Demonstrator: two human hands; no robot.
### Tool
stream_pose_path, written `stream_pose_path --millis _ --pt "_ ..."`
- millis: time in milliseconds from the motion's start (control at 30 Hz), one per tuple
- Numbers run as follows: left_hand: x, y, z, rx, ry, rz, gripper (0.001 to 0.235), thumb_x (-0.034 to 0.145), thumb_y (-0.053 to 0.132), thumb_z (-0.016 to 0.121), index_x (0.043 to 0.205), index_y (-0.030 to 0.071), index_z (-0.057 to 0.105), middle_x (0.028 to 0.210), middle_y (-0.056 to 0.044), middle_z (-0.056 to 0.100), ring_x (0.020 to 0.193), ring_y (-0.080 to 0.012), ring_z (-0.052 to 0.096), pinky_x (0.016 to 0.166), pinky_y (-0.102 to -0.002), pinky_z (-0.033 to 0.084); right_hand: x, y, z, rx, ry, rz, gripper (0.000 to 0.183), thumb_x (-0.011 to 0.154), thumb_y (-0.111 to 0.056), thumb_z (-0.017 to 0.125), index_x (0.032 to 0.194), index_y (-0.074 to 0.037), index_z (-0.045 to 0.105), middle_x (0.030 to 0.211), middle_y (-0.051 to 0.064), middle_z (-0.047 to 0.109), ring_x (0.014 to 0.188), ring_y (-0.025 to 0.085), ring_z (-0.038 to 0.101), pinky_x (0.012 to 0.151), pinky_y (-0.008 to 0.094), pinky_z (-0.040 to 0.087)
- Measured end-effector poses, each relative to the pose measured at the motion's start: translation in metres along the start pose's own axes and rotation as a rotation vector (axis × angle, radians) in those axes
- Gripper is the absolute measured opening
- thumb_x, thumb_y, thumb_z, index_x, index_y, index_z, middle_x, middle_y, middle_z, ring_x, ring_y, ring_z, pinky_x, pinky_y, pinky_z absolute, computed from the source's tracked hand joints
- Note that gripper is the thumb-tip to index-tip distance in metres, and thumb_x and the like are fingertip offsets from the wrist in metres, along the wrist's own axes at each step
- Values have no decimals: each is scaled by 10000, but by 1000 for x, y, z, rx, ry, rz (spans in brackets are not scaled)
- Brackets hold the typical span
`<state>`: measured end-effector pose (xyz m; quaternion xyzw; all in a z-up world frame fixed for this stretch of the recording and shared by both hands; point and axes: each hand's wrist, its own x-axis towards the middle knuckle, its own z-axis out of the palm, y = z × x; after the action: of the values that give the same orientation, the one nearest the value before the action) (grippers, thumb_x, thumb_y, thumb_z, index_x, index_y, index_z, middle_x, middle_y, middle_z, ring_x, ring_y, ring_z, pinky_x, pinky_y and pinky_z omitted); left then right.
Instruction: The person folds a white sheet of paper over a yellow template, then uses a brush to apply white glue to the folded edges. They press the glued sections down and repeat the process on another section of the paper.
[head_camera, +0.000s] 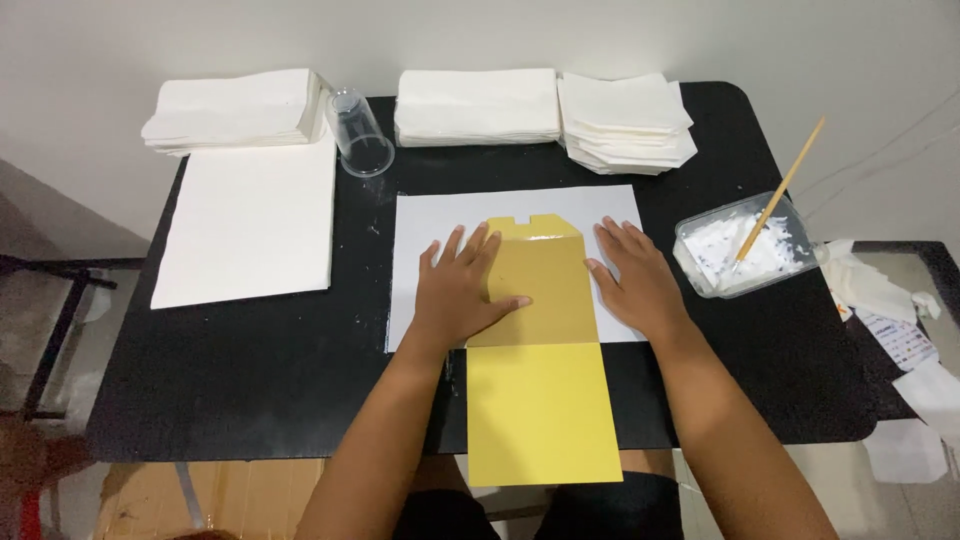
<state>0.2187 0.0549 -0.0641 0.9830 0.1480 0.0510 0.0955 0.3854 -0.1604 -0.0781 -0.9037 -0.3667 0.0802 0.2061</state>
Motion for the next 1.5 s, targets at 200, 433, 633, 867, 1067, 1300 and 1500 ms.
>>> stream_pose_path --millis 200,433,633,867,1067,1300,1500 --pt "0 4 -12 -31 -74 -21 937 840 795 553 1590 261 378 1668 -20 360 1556 -293 281 1243 -581 204 -1 -7 -7 18 4 -2 562 1084 -395 433 1565 -105 461 1635 166 402 1537 371 313 1233 573 255" --pt "-1 4 -13 -23 -93 -33 951 836 815 534 1592 260 376 1670 -22 356 1560 -283 275 1247 -575 203 -1 -7 -4 11 12 10 568 1076 -405 449 1567 -118 462 1634 159 404 1536 366 314 1228 580 259" --pt "-1 3 -10 -32 -83 -22 941 847 798 543 1595 252 372 1672 -28 353 1561 -293 272 1248 -580 198 -2 -9 -7 15 5 12 564 1083 -391 434 1568 -105 455 1637 161 401 1543 364 303 1236 563 256" --pt "-2 3 -7 -24 -38 -15 952 833 819 542 1583 250 397 1657 -38 381 1549 -299 304 1242 -578 225 -7 -17 -14 -37 81 78 642 1058 -430 492 1564 -37 449 1644 242 362 1546 412 271 1236 605 238" --pt "-3 5 -20 -11 -126 -24 968 844 835 485 1602 247 357 1679 -29 339 1568 -284 260 1254 -567 205 -12 -26 -14 8 97 158 696 1056 -453 509 1583 -10 408 1629 227 392 1531 398 296 1237 550 250" --pt "-3 6 -23 19 -159 -26 971 841 852 462 1604 265 344 1682 -14 329 1570 -263 257 1258 -545 205 -11 -30 -26 198 139 269 672 1027 -324 604 1592 -24 399 1492 271 534 1438 389 456 1180 518 372" --pt "-4 4 -17 -45 -93 -35 953 839 820 529 1591 255 380 1667 -20 365 1562 -276 273 1260 -545 185 -14 -22 -44 247 131 568 874 927 -469 710 1631 -103 345 1491 195 557 1378 321 527 1080 474 475"
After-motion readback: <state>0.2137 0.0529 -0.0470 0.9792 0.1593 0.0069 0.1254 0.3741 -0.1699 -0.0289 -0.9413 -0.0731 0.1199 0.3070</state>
